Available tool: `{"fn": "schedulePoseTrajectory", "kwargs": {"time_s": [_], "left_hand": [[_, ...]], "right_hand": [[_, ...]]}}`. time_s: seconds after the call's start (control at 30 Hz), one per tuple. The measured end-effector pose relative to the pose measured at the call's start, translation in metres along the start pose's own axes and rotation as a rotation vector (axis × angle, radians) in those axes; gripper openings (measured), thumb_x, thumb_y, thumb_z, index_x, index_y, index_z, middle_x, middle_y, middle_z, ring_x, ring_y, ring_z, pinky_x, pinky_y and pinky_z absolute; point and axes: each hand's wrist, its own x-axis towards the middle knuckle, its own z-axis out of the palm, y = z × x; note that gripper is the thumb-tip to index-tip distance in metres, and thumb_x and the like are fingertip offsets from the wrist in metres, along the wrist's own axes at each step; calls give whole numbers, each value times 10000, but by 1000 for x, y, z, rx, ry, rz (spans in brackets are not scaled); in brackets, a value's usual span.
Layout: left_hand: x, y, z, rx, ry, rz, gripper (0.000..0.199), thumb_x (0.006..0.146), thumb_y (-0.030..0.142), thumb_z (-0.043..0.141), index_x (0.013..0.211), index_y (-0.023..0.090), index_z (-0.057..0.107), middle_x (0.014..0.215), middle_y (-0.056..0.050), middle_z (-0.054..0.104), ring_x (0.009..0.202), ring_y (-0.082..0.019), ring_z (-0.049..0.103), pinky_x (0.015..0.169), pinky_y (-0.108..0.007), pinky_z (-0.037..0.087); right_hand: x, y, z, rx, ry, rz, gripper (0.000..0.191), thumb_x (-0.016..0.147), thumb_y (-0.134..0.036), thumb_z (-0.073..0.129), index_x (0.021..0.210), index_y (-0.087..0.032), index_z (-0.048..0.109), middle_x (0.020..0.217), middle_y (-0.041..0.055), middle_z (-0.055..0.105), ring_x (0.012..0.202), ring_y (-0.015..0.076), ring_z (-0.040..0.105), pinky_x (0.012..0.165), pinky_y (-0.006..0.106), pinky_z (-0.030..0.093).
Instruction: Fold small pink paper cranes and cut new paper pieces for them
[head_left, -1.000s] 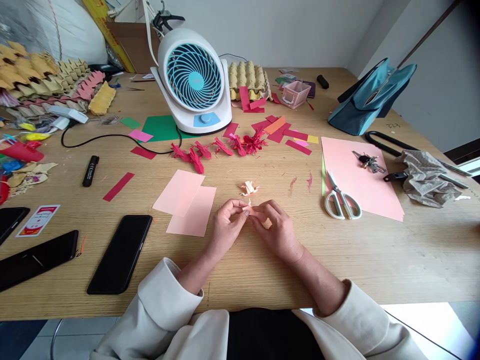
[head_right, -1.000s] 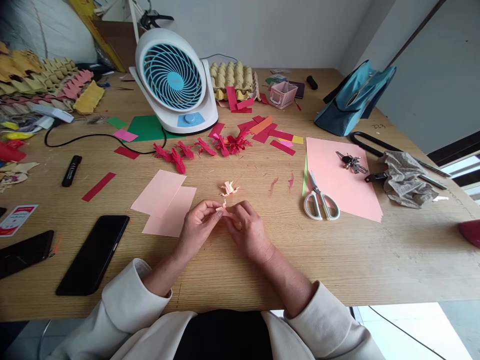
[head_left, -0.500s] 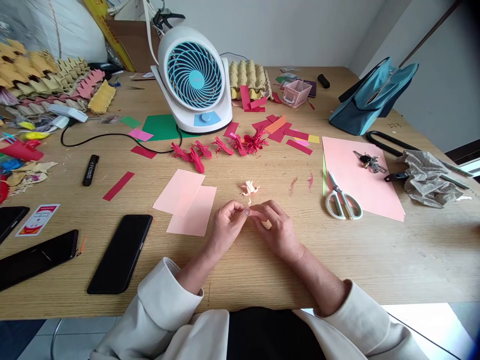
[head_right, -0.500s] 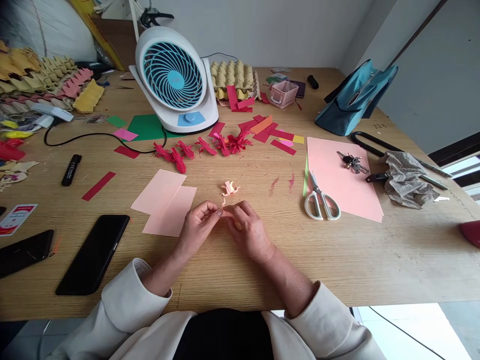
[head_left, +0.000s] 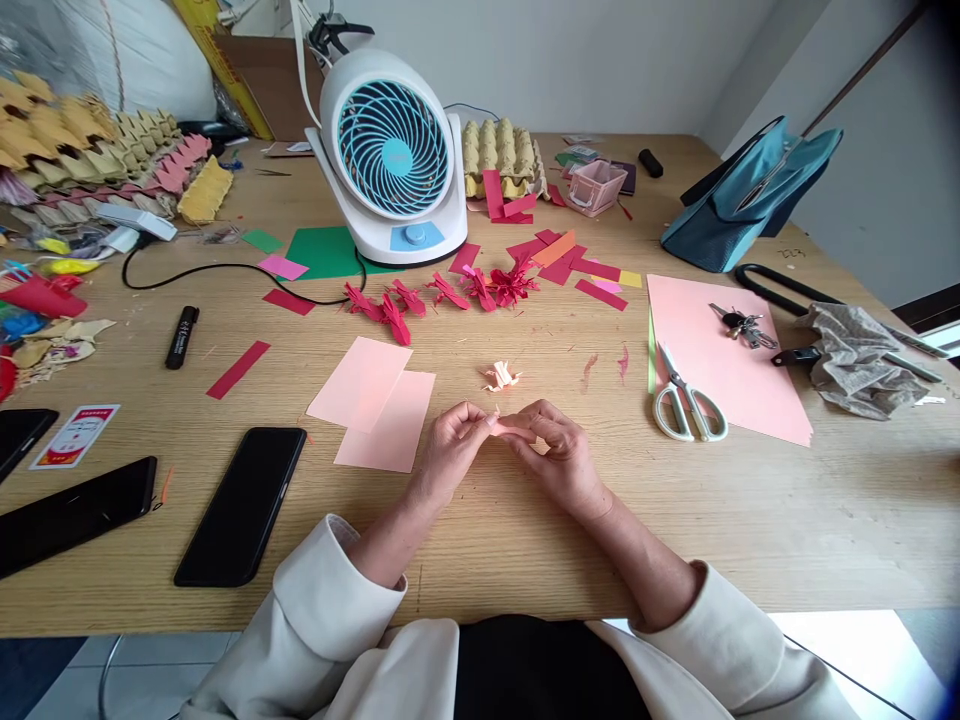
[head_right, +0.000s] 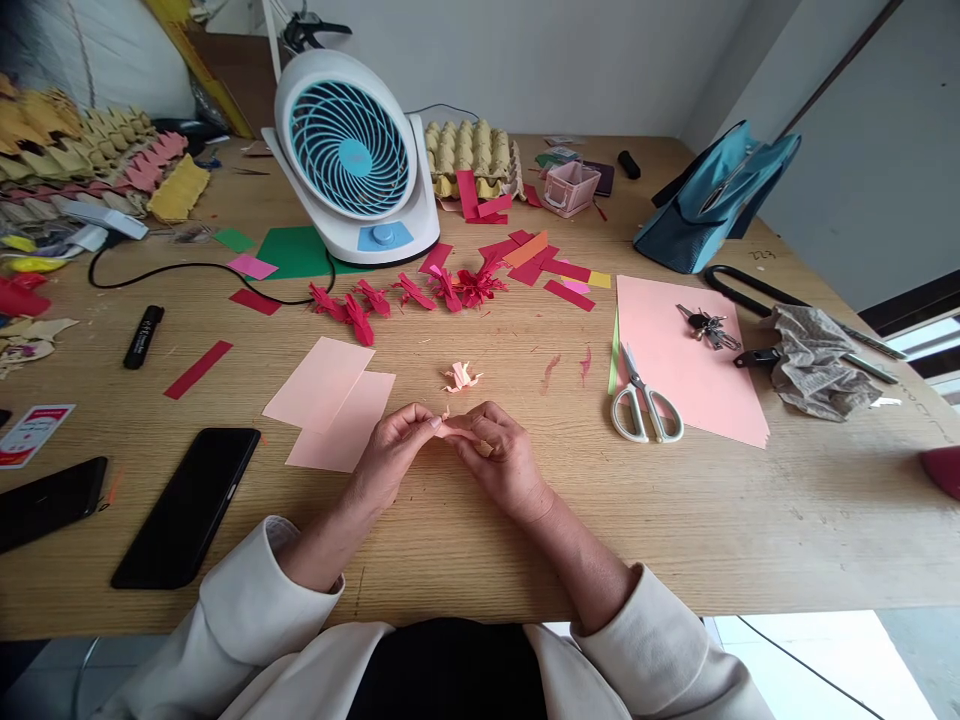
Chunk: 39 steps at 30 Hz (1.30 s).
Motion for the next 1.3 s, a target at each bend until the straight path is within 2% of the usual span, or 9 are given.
{"fn": "schedulePoseTrajectory", "kwargs": {"time_s": [0.17, 0.53, 0.63, 0.73, 0.8, 0.93, 1.03, 1.1, 1.3], "left_hand": [[-1, 3, 2, -25, 4, 11, 261, 846, 379, 630, 707, 167, 566, 707, 20, 604, 731, -132, 567, 720, -231, 418], [-3, 4, 3, 17, -5, 93, 247, 890, 388, 604, 783, 167, 632, 859, -31, 704, 892, -178, 647, 850, -272, 469], [-1, 2, -1, 51, 24, 168, 215, 935, 358, 544, 889, 170, 636, 963, -55, 716, 960, -186, 660, 889, -298, 488], [10, 4, -11, 247, 50, 357, 151, 952, 279, 514, 946, 179, 626, 1020, -68, 710, 979, -190, 657, 895, -330, 504], [25, 9, -20, 500, 17, 547, 166, 937, 175, 507, 1038, 197, 638, 1095, -62, 697, 1065, -196, 623, 962, -366, 480], [65, 21, -28, 916, -248, 796, 390, 922, 78, 472, 1240, 249, 617, 1350, -58, 607, 1254, -238, 504, 1060, -463, 419], [90, 23, -27, 1069, -381, 837, 362, 921, 105, 510, 1226, 250, 641, 1338, -50, 629, 1268, -263, 488, 1019, -469, 445], [101, 21, -26, 1104, -437, 843, 302, 932, 138, 525, 1175, 240, 672, 1245, -48, 686, 1173, -249, 542, 961, -429, 472], [107, 11, -33, 1090, -461, 827, 158, 928, 195, 582, 1019, 199, 711, 1012, -53, 740, 944, -202, 590, 829, -340, 473]], "right_hand": [[1, 0, 0, 10, -19, 17, 263, 891, -128, 623, 1088, -268, 725, 908, 38, 621, 829, 157, 620, 743, 286, 516], [2, -2, -2, -6, -11, 31, 247, 892, -126, 612, 1074, -253, 721, 913, 45, 625, 835, 167, 618, 749, 299, 514], [3, -2, -4, -26, -9, 38, 255, 888, -112, 607, 1070, -250, 721, 923, 48, 639, 839, 169, 625, 746, 295, 510], [6, -2, -9, -42, 8, 55, 252, 878, -102, 612, 1059, -238, 721, 933, 45, 651, 824, 160, 627, 737, 282, 504], [7, 0, -13, -53, 38, 81, 236, 868, -105, 624, 1044, -228, 722, 924, 39, 653, 798, 151, 620, 717, 268, 499], [10, 7, -21, -86, 99, 158, 195, 860, -135, 647, 1016, -223, 723, 891, 23, 645, 747, 136, 601, 666, 246, 480], [11, 10, -24, -87, 121, 193, 183, 863, -148, 646, 1013, -220, 723, 893, 22, 648, 757, 136, 603, 669, 245, 472], [11, 11, -25, -87, 126, 207, 169, 871, -159, 640, 1006, -215, 725, 891, 25, 650, 757, 136, 602, 665, 245, 467], [14, 10, -27, -105, 142, 209, 156, 875, -172, 641, 1001, -211, 725, 888, 28, 659, 721, 129, 590, 661, 245, 467]]}}
